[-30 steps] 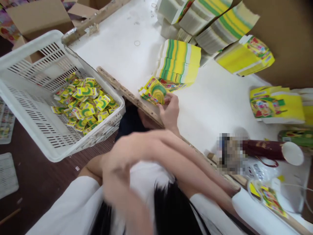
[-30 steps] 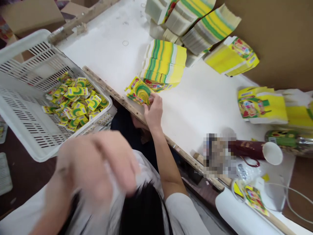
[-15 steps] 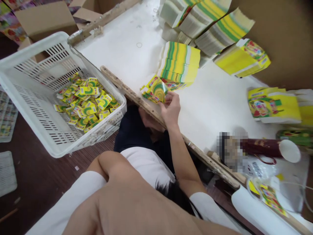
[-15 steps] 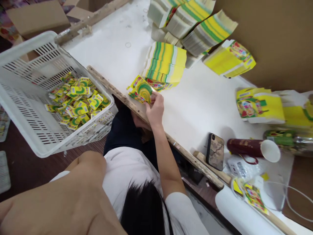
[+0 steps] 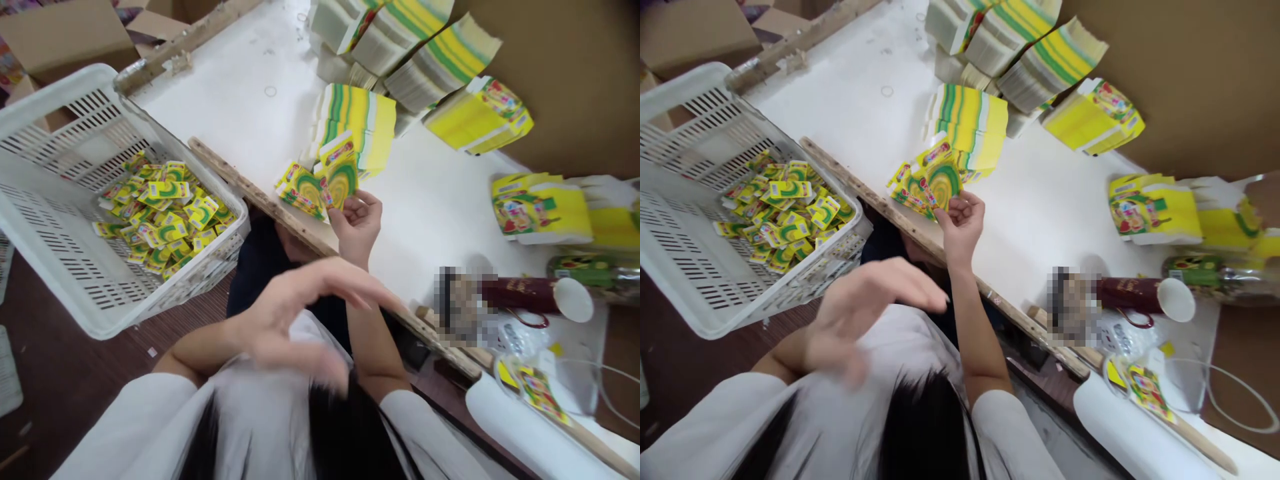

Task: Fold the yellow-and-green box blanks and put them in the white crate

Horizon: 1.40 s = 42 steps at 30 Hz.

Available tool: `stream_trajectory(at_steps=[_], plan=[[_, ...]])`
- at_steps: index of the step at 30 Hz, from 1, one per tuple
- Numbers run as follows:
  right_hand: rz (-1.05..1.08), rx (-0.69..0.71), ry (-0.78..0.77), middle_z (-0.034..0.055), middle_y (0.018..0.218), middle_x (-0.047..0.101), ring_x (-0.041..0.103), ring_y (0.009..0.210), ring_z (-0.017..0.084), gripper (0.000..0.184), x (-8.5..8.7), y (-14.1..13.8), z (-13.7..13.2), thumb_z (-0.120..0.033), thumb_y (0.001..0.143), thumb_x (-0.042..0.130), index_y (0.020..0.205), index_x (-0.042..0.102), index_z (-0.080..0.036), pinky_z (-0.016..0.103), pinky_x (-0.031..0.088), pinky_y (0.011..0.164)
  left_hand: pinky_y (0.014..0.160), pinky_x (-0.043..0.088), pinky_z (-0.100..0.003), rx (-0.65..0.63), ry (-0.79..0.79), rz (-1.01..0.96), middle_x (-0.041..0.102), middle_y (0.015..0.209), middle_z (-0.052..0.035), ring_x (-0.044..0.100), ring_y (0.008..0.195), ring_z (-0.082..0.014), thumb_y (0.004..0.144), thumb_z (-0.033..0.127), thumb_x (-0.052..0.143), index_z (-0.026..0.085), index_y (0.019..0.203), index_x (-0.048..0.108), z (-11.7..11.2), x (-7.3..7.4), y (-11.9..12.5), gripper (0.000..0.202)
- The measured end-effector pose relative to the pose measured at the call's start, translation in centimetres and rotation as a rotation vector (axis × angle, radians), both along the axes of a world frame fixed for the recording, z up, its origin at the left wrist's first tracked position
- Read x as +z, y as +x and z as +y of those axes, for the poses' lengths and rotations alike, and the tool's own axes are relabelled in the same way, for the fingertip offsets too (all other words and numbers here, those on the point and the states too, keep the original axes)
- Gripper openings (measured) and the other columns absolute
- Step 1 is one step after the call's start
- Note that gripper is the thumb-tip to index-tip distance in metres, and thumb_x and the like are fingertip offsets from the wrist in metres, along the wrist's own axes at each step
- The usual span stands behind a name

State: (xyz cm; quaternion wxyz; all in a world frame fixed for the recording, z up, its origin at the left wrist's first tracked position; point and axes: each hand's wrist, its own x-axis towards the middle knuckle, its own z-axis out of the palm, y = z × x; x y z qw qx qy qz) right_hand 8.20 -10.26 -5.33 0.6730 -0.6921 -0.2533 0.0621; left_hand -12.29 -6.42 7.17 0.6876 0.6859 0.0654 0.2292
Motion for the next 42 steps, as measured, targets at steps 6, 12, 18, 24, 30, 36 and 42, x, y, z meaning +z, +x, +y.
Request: stream_trajectory(at_steps=[6,12,18,24,30,36,42], plan=[[0.148,0.202,0.041,-0.0034,0.089,0.064,0.066,0.079,0.013,0.05,3.9,-2.8,-2.0,-0.034,0.074,0.081,0.113,0.049,-0.03,0.029,0.057,0.076,0.091,0.056,-0.033,0.443,-0.446,0.051,0.068,0.106,-0.0047,0.066,0.105,-0.0188,0.076,0.049,0.08,0.022,0.103,0.056,1.9,-9.0,5.1,0.044],[0.346,0.497,0.016,-0.0056,0.08,0.064,0.064,0.072,0.013,0.051,3.0,-6.0,-1.7,-0.035,0.072,0.085,0.107,0.049,-0.028,0.026,0.055,0.067,0.09,0.057,-0.047,0.357,-0.549,-0.031,0.07,0.103,-0.0089,0.067,0.11,-0.0294,0.082,0.075,0.054,0.025,0.106,0.061,3.6,-9.8,6.8,0.056],[0.4,0.866,0.076,0.0013,0.1,0.066,0.066,0.095,0.018,0.057,3.3,-6.7,-2.7,-0.038,0.078,0.081,0.124,0.049,-0.03,0.035,0.056,0.087,0.075,0.058,-0.035,0.551,-0.533,-0.175,0.054,0.072,0.0,0.064,0.071,-0.0174,0.087,0.077,0.042,0.026,0.09,0.054,3.6,-8.8,7.1,0.053],[0.232,0.613,-0.072,-0.0019,0.088,0.063,0.062,0.082,0.017,0.049,3.3,-7.2,-2.6,-0.04,0.074,0.084,0.114,0.059,-0.027,0.034,0.054,0.084,0.065,0.054,-0.031,0.545,-0.461,-0.073,0.051,0.072,0.0002,0.057,0.066,-0.0159,0.076,0.09,0.042,0.026,0.086,0.054,3.3,-9.2,6.9,0.066],[0.272,0.333,0.034,-0.0002,0.09,0.072,0.068,0.081,0.018,0.021,3.6,-6.3,-3.4,-0.037,0.081,0.077,0.096,0.067,-0.027,0.033,0.057,0.075,0.085,0.056,-0.035,0.437,-0.306,-0.042,0.069,0.09,-0.0027,0.068,0.091,-0.0204,0.077,0.067,0.071,0.026,0.101,0.065,3.6,-10.5,5.7,0.048],[-0.183,0.1,-0.15,-0.0002,0.087,0.076,0.071,0.083,0.023,0.005,5.4,-3.9,-4.7,-0.031,0.087,0.07,0.089,0.074,-0.029,0.042,0.059,0.079,0.088,0.057,-0.034,0.622,-0.108,-0.025,0.071,0.102,-0.0044,0.069,0.098,-0.0209,0.085,0.047,0.073,0.025,0.108,0.067,4.3,-8.9,4.4,0.032],[-0.693,0.208,-0.39,-0.0064,0.094,0.077,0.067,0.108,0.023,0.018,7.0,-2.4,-5.5,-0.026,0.093,0.062,0.089,0.074,-0.039,0.062,0.027,0.122,0.114,0.041,-0.048,0.442,0.421,0.014,0.053,0.14,-0.0124,0.047,0.137,-0.0348,0.067,0.05,0.087,0.027,0.136,0.049,5.4,-5.5,3.1,0.082]])
